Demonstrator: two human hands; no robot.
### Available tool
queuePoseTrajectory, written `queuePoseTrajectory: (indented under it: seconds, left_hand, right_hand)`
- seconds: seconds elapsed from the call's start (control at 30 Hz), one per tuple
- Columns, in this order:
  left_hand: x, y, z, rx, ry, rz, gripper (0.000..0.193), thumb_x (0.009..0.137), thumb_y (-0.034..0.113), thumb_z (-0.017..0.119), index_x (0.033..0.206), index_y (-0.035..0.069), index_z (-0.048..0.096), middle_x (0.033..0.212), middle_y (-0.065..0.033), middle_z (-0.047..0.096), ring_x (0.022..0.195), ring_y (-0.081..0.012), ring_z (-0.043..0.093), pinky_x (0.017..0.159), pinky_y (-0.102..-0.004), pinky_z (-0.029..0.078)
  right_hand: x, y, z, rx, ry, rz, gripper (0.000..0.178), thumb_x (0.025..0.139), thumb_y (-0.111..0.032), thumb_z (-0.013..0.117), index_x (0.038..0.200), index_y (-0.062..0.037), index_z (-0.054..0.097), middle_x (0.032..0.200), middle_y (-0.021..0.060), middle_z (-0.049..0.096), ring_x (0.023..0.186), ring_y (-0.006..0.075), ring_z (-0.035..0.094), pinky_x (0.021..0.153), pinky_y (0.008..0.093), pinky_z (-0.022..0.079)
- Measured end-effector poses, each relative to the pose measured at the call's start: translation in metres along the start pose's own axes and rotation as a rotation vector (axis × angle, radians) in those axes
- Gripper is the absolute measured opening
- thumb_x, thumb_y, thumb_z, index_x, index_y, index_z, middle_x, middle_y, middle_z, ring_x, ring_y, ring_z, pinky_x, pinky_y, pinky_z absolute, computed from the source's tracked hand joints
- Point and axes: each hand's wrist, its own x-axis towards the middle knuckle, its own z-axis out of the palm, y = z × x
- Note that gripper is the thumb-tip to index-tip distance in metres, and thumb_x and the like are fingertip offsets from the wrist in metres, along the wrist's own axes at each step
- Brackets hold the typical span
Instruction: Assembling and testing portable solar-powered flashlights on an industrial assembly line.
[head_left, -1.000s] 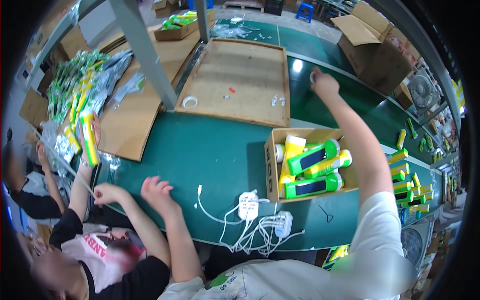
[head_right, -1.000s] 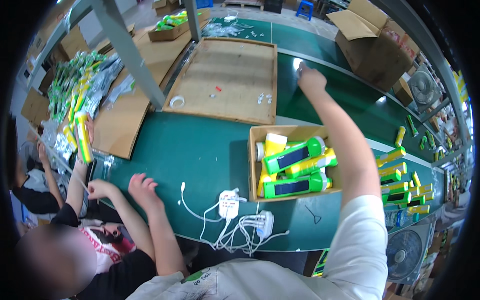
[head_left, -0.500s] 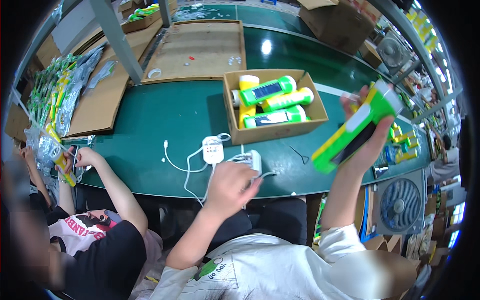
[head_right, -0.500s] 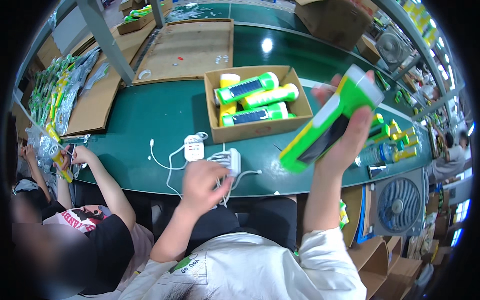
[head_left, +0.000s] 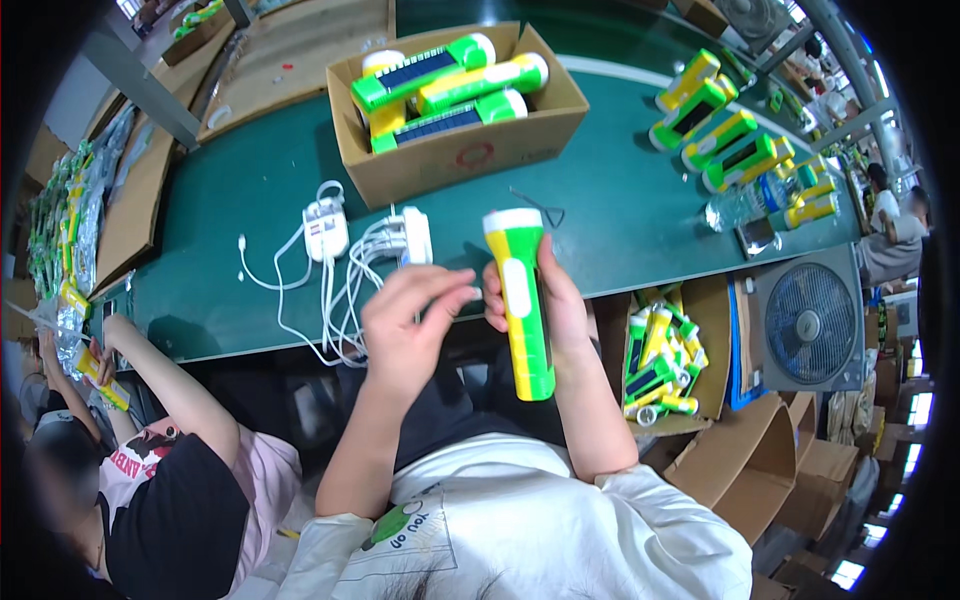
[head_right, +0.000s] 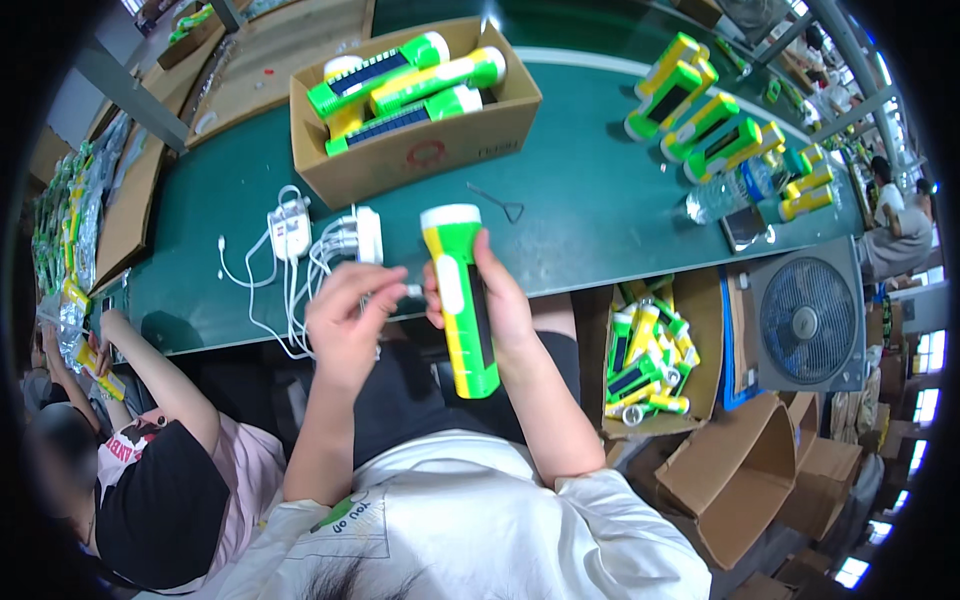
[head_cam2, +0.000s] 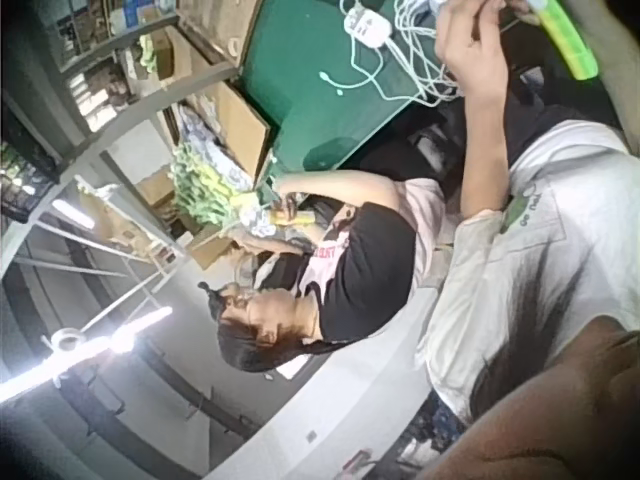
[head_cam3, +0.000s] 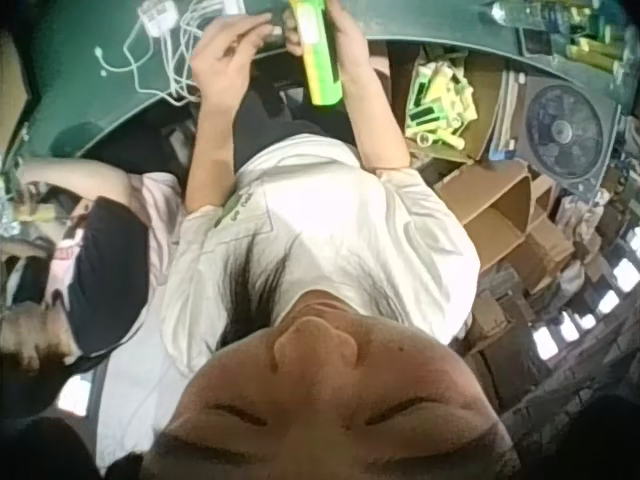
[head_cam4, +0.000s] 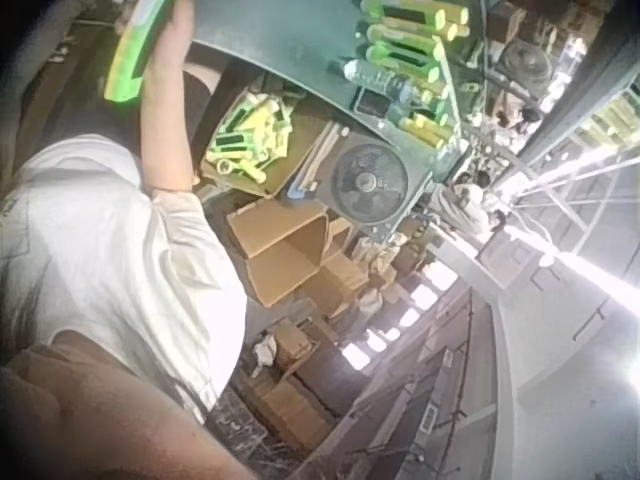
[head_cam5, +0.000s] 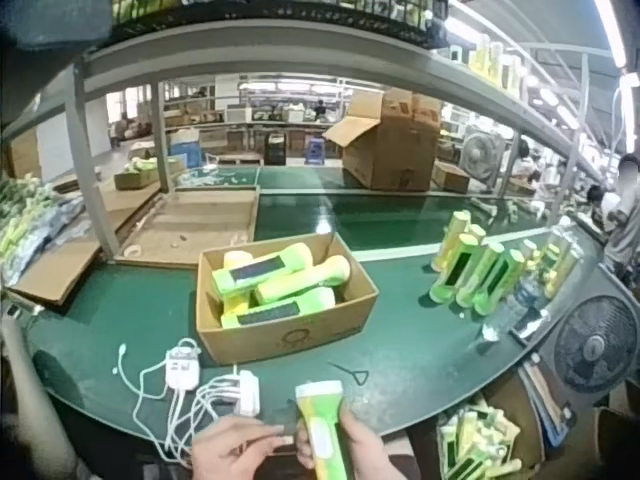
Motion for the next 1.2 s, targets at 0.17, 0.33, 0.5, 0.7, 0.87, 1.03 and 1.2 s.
queuePoseTrajectory:
  seconds: [0.17,0.33,0.5,0.7,0.87,1.03,1.2]
  left_hand:
    - [-0.008,-0.002,-0.006,-0.367,0.125,-0.147,0.017,0.077,-0.011,0.064,0.093,-0.008,0.065,0.092,-0.0125,0.059,0.072,-0.017,0.062,0.065,-0.0243,0.051]
    - [-0.012,0.007,-0.011,-0.419,-0.054,-0.323,0.019,0.076,-0.01,0.066,0.094,-0.008,0.066,0.093,-0.0105,0.058,0.072,-0.016,0.062,0.068,-0.0245,0.051]
    - [-0.012,0.012,-0.019,-0.338,-0.066,-0.323,0.017,0.078,-0.007,0.066,0.094,-0.007,0.065,0.091,-0.0098,0.062,0.073,-0.0148,0.062,0.067,-0.0231,0.05]
    - [-0.01,0.016,-0.02,-0.393,-0.108,-0.41,0.015,0.079,-0.004,0.067,0.093,-0.005,0.065,0.09,-0.0098,0.065,0.081,-0.0129,0.061,0.073,-0.0224,0.049]
    - [-0.01,0.012,-0.012,-0.346,-0.103,-0.383,0.016,0.078,-0.003,0.068,0.093,-0.005,0.067,0.087,-0.0088,0.064,0.075,-0.0092,0.058,0.065,-0.0188,0.045]
    - [-0.011,0.009,-0.014,-0.172,-0.124,-0.359,0.012,0.078,-0.003,0.067,0.09,-0.004,0.068,0.085,-0.0074,0.064,0.071,-0.0072,0.056,0.06,-0.0174,0.041]
    - [-0.011,0.011,-0.01,-0.172,-0.091,-0.359,0.013,0.078,-0.005,0.066,0.091,-0.007,0.066,0.084,-0.0084,0.063,0.069,-0.0076,0.057,0.057,-0.0171,0.042]
  right_hand:
    - [0.002,0.014,0.006,-0.053,0.053,0.019,0.059,0.095,-0.054,0.035,0.127,-0.0048,0.041,0.084,0.0114,0.054,0.064,0.0182,0.053,0.052,0.0284,0.044]
    - [0.0,0.017,0.009,0.07,-0.11,0.041,0.054,0.097,-0.037,0.03,0.145,-0.0136,0.02,0.116,0.0177,0.052,0.081,0.0293,0.061,0.072,0.0419,0.054]
    - [-0.01,0.012,0.007,0.243,-0.122,0.055,0.054,0.095,-0.026,0.048,0.141,-0.0082,0.025,0.116,0.0158,0.053,0.1,0.0272,0.059,0.085,0.044,0.051]
    - [-0.009,0.018,0.002,-0.287,0.023,-0.206,0.057,0.088,-0.027,0.062,0.133,-0.004,0.034,0.107,0.0105,0.058,0.098,0.0216,0.06,0.084,0.0365,0.05]
    - [-0.011,0.014,0.005,-0.038,-0.014,-0.053,0.05,0.094,-0.024,0.052,0.135,-0.0059,0.031,0.112,0.0142,0.057,0.101,0.0198,0.058,0.085,0.0325,0.048]
    - [-0.015,0.015,0.001,-0.198,0.048,-0.111,0.047,0.095,-0.023,0.047,0.134,-0.0029,0.03,0.116,0.0172,0.055,0.108,0.0249,0.056,0.093,0.0362,0.043]
    - [-0.018,0.016,0.003,-0.31,0.082,-0.168,0.045,0.094,-0.019,0.049,0.132,-0.0033,0.03,0.115,0.0168,0.056,0.105,0.0234,0.057,0.09,0.0344,0.044]
